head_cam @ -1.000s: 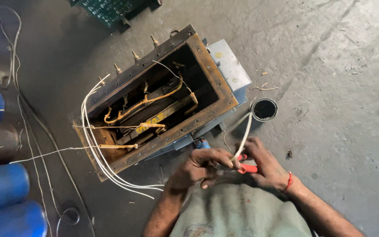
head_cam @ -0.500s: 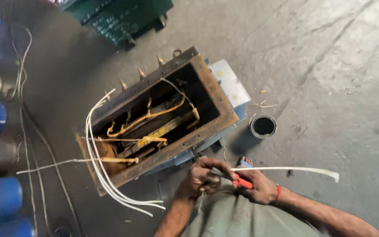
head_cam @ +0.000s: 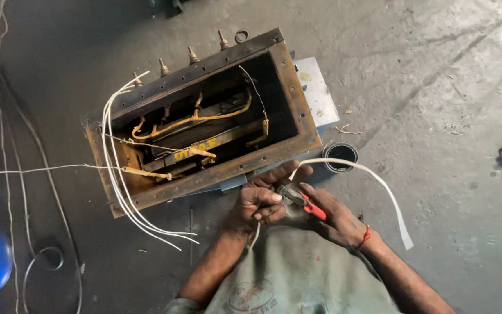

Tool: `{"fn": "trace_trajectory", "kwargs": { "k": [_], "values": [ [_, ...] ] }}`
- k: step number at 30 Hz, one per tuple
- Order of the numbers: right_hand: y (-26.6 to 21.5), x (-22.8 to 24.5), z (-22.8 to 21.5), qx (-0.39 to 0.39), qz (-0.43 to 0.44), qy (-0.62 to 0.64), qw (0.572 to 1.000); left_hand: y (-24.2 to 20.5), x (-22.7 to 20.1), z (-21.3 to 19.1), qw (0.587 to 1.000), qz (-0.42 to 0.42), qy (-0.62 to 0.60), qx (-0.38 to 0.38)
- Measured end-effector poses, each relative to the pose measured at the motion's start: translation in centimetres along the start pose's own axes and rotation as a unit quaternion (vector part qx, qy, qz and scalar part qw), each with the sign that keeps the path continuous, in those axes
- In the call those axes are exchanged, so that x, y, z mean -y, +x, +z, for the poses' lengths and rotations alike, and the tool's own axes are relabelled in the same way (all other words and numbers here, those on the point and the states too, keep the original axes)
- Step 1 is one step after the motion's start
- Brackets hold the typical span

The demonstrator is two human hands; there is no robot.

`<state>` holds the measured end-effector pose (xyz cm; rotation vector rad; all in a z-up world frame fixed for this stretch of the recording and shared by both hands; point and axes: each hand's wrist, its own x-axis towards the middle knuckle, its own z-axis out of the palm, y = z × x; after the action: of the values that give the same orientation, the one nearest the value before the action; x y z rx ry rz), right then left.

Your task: The person works on an open electrical box, stripping white wires with pliers and connecting them to internal terminals. They repeatedly cut, strip, and insert wires into the box's connection points.

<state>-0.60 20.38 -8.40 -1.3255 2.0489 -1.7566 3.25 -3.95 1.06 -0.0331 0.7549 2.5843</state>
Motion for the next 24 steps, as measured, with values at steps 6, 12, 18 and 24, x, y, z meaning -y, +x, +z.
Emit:
{"fn": "trace_trajectory", "kwargs": {
  "k": [6,12,18,24],
  "values": [
    [-3.6,-4.0,1.8,-0.08,0.31,0.301,0.898,0.2,-3.0,1.1,0.923,0.039,0.375,-0.073],
    [-1.9,-10.3,1.8,-0.297,0.331,0.18,0.877,-2.5,-3.6,-0.3,0.783,-0.099,0.58,-0.204],
    [9.2,-11.6,-4.0,-0.251,0.079,-0.283,0.922,-4.1,-4.7,-2.5,0.718,-0.078,0.681,-0.117],
    [25.5,-19.2,-2.9,-0.167,0.222,-0.295,0.914,-4.9,-6.1,-2.3,0.704,0.042,0.702,-0.101]
  ]
}}
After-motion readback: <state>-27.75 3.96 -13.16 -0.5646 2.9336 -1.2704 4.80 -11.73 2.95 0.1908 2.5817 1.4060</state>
